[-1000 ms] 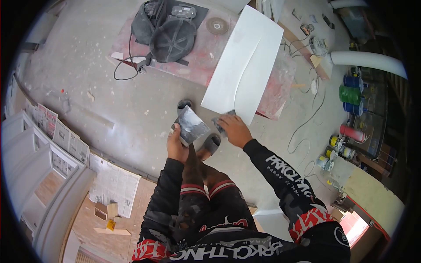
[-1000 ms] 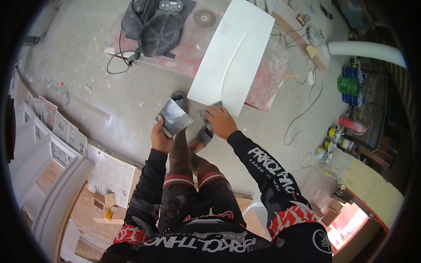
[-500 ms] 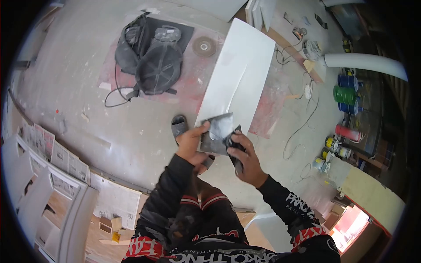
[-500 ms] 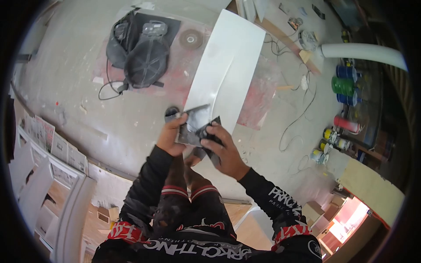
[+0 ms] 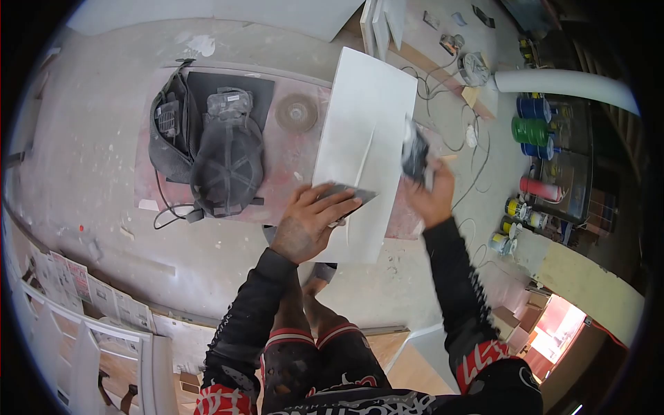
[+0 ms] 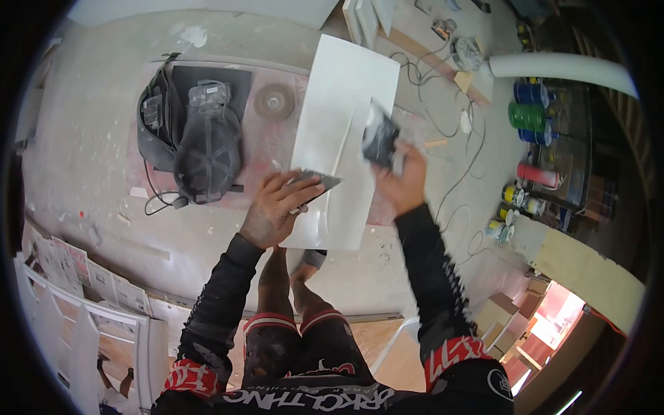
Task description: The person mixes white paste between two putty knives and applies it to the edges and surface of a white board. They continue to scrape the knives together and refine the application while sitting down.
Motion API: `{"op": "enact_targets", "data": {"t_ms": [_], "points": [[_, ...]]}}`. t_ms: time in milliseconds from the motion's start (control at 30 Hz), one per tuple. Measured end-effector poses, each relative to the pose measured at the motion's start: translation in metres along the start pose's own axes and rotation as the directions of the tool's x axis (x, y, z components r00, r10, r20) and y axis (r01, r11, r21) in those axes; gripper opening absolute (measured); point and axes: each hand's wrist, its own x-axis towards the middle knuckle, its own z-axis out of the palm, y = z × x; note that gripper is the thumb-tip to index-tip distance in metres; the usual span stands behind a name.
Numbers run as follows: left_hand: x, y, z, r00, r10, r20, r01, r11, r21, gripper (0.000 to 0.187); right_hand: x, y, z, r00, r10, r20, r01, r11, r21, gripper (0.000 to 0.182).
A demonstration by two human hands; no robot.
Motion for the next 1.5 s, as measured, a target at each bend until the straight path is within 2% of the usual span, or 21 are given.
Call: {"op": "enact_targets", "data": {"t_ms": [33,67,100,133,167,200,233,300,367,500,567,633,700,767,833,900,1033,1200,1267,1400,1500], "points": [[-0.006,-0.005,-0.001,0.991,-0.092,0.1,0.097,0.994,-0.048,0.053,0.032,-0.021,-0.005,0.992,-0.091,0.085,0.117,0.917,-0.381,0.016],[-0.016,-0.013,0.002,0.988,-0.124,0.089,0.136,0.979,-0.151,0.049,0.075,-0.042,-0.019,0.991,-0.122,0.05,0.131,0.85,-0.511,0.019],[-0.026,-0.018,0.006,0.988,-0.127,0.088,0.139,0.979,-0.151,0.049,0.115,-0.058,-0.014,0.949,-0.235,0.211,0.306,0.512,-0.803,0.023],[-0.039,-0.02,0.011,0.969,-0.223,0.102,0.241,0.945,-0.223,0.047,0.145,-0.066,-0.008,0.88,-0.26,0.397,0.425,0.06,-0.903,0.028],[-0.05,-0.02,0.014,0.941,-0.316,0.122,0.338,0.895,-0.291,0.045,0.155,-0.069,0.015,0.841,-0.241,0.484,0.422,-0.268,-0.866,0.032],[-0.06,-0.019,0.016,0.939,-0.32,0.124,0.342,0.893,-0.293,0.045,0.173,-0.071,0.029,0.861,-0.193,0.471,0.331,-0.492,-0.805,0.034],[-0.068,-0.018,0.017,0.917,-0.377,0.13,0.398,0.857,-0.327,0.043,0.194,-0.073,0.03,0.863,-0.189,0.468,0.329,-0.492,-0.806,0.034],[-0.084,-0.017,0.019,0.889,-0.436,0.137,0.455,0.815,-0.359,0.042,0.225,-0.071,0.029,0.689,-0.042,0.724,0.477,-0.725,-0.496,0.037],[-0.098,-0.018,0.023,0.806,-0.56,0.191,0.585,0.704,-0.404,0.04,0.238,-0.06,0.027,0.701,-0.04,0.712,0.455,-0.744,-0.49,0.045],[-0.106,-0.022,0.019,0.8,-0.577,0.168,0.588,0.694,-0.415,0.039,0.247,-0.026,-0.01,0.633,-0.101,0.767,0.344,-0.852,-0.396,0.055],[-0.106,-0.022,0.013,0.777,-0.609,0.159,0.613,0.674,-0.412,0.036,0.226,-0.021,-0.007,0.65,-0.121,0.75,0.335,-0.84,-0.426,0.056],[-0.102,-0.022,0.004,0.764,-0.627,0.151,0.622,0.653,-0.432,0.036,0.206,-0.028,0.001,0.787,-0.121,0.605,0.273,-0.811,-0.517,0.054],[-0.102,-0.026,0.001,0.752,-0.644,0.138,0.628,0.638,-0.445,0.035,0.213,-0.045,0.0,0.763,-0.125,0.635,0.304,-0.797,-0.522,0.049],[-0.108,-0.031,0.008,0.759,-0.65,0.039,0.583,0.652,-0.485,0.034,0.234,-0.061,-0.008,0.718,-0.327,0.615,0.233,-0.719,-0.654,0.046],[-0.109,-0.029,0.007,0.744,-0.666,0.055,0.604,0.634,-0.483,0.034,0.248,-0.067,0.0,0.731,-0.337,0.593,0.207,-0.719,-0.664,0.045],[-0.108,-0.028,0.006,0.726,-0.684,0.068,0.625,0.616,-0.479,0.035,0.259,-0.06,0.017,0.842,-0.373,0.389,0.017,-0.703,-0.711,0.044],[-0.113,-0.025,0.012,0.698,-0.709,0.1,0.657,0.579,-0.483,0.035,0.262,-0.038,0.039,0.843,-0.337,0.419,0.056,-0.72,-0.692,0.043],[-0.121,-0.029,0.018,0.678,-0.724,0.123,0.663,0.532,-0.527,0.035,0.256,-0.034,0.033,0.764,-0.329,0.555,0.088,-0.798,-0.596,0.04],[-0.12,-0.029,0.015,0.697,-0.712,0.081,0.654,0.586,-0.477,0.035,0.256,-0.029,0.028,0.749,-0.319,0.58,0.093,-0.817,-0.57,0.042],[-0.129,-0.035,0.02,0.679,-0.729,0.089,0.675,0.572,-0.467,0.035,0.256,-0.031,0.027,0.719,-0.268,0.642,0.149,-0.842,-0.519,0.045],[-0.133,-0.037,0.025,0.739,-0.673,-0.031,0.589,0.666,-0.457,0.036,0.256,-0.037,0.026,0.745,-0.214,0.632,0.164,-0.859,-0.484,0.046]]}}
